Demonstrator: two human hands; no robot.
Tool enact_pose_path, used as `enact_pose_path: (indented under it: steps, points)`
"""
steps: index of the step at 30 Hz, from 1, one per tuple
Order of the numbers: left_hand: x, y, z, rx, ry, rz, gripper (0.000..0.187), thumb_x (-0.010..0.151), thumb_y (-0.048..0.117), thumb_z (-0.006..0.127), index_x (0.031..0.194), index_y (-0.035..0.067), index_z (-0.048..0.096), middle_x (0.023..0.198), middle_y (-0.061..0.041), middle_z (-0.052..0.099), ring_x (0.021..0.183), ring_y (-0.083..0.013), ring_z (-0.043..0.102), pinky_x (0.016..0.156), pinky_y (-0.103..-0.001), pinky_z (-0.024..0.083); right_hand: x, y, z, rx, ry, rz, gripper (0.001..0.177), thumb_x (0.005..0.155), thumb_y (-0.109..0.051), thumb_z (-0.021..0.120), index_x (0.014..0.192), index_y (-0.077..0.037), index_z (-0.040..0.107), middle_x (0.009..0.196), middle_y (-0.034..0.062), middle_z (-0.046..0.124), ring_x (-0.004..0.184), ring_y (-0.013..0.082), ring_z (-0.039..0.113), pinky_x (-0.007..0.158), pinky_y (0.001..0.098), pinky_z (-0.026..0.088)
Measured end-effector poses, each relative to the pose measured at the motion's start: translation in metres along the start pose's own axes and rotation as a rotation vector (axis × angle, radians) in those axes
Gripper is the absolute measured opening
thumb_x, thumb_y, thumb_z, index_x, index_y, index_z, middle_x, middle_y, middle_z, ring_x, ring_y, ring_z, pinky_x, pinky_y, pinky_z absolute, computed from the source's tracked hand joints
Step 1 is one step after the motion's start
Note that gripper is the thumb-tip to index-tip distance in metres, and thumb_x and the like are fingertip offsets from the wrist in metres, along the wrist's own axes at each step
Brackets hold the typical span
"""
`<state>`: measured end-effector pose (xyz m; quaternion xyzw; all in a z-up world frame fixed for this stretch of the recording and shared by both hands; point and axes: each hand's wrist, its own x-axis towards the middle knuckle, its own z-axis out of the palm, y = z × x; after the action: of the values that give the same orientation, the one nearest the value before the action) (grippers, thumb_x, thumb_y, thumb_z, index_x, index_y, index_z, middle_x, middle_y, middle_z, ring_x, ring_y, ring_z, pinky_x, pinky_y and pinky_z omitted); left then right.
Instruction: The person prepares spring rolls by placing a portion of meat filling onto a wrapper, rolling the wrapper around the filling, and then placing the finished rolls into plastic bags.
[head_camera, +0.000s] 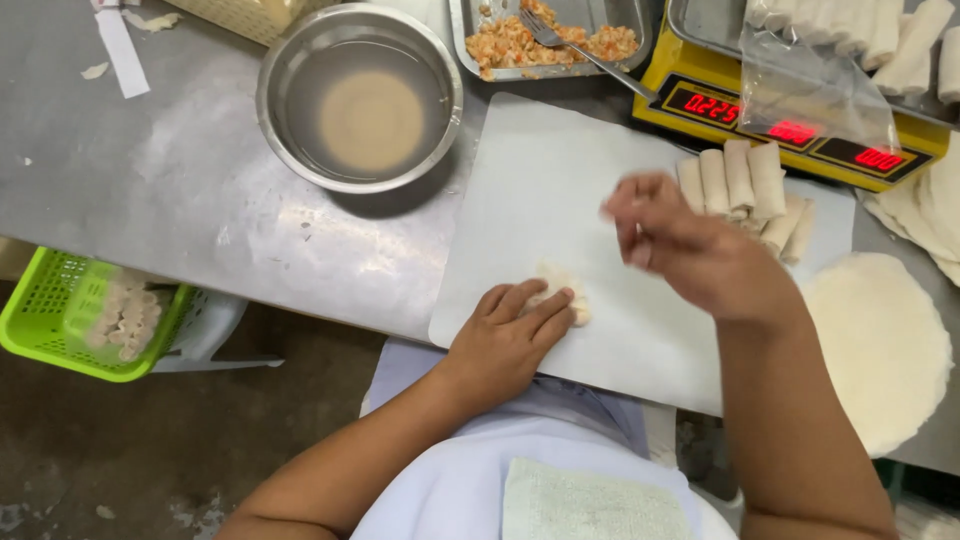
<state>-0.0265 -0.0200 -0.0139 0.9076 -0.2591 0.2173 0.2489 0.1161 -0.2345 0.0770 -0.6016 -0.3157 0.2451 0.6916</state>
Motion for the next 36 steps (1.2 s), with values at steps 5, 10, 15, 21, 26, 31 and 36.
enact_pose_path:
  steps: [5,10,15,21,26,31,36]
  points:
    - [-0.001,-0.002,0.005,-0.073,-0.027,0.026,0.035,0.095,-0.002,0.055,0.128,0.003,0.064,0.138,-0.015,0.062,0.115,-0.0331,0.059,0.091,-0.046,0.052,-0.036,0.033,0.026,-1.564,-0.419,0.609,0.085,0.093,-0.004,0.037,0.154,-0.062,0.028,0.168,0.0035,0.015,0.132,0.0410,0.033,0.103,0.0555,0.034]
    - [0.000,-0.002,0.005,0.011,-0.036,0.012,0.027,0.109,0.013,0.043,0.124,0.010,0.066,0.124,-0.013,0.064,0.117,-0.0317,0.062,0.094,-0.040,0.053,-0.005,0.023,0.056,-1.819,-0.494,0.447,0.074,0.094,-0.014,0.051,0.157,-0.047,0.032,0.170,0.0078,0.022,0.137,0.0442,0.039,0.103,0.0628,0.032]
    - [0.000,-0.012,0.000,0.026,-0.053,0.054,0.026,0.108,0.013,0.047,0.126,0.009,0.065,0.117,-0.012,0.067,0.120,-0.0289,0.062,0.099,-0.040,0.051,0.001,0.049,0.053,-1.920,-0.500,0.414,0.087,0.091,-0.035,0.063,0.162,-0.046,0.013,0.174,0.0077,0.008,0.146,0.0520,0.028,0.108,0.0773,0.022]
    - [0.001,-0.016,-0.006,0.013,-0.084,0.073,0.026,0.107,0.012,0.049,0.126,0.008,0.066,0.116,-0.012,0.069,0.119,-0.0275,0.064,0.100,-0.040,0.051,-0.041,0.021,0.034,-1.865,-0.622,0.410,0.092,0.087,-0.001,0.051,0.157,-0.053,0.022,0.172,0.0042,0.010,0.149,0.0502,0.023,0.108,0.0807,0.023]
    - [0.002,-0.020,-0.006,0.024,-0.101,0.109,0.022,0.106,0.012,0.051,0.121,0.010,0.067,0.111,-0.009,0.069,0.116,-0.0269,0.063,0.097,-0.040,0.051,-0.017,0.027,0.037,-1.844,-0.512,0.402,0.089,0.089,-0.004,0.050,0.156,-0.055,0.024,0.174,0.0011,0.009,0.151,0.0486,0.023,0.112,0.0788,0.020]
    - [0.002,-0.023,-0.005,-0.005,-0.119,0.117,0.021,0.104,0.011,0.055,0.120,0.008,0.068,0.111,-0.011,0.071,0.113,-0.0274,0.064,0.094,-0.038,0.055,0.002,0.053,0.042,-1.969,-0.438,0.352,0.090,0.089,-0.006,0.048,0.160,-0.052,0.016,0.175,0.0013,0.006,0.152,0.0490,0.020,0.112,0.0815,0.017]
    - [0.006,-0.027,-0.009,-0.058,-0.113,0.102,0.018,0.104,0.010,0.057,0.115,0.007,0.070,0.119,-0.011,0.068,0.112,-0.0280,0.065,0.093,-0.038,0.056,-0.021,0.042,0.048,-2.095,-0.353,0.243,0.088,0.087,-0.015,0.053,0.160,-0.049,0.018,0.175,0.0015,0.009,0.153,0.0476,0.022,0.113,0.0799,0.018]
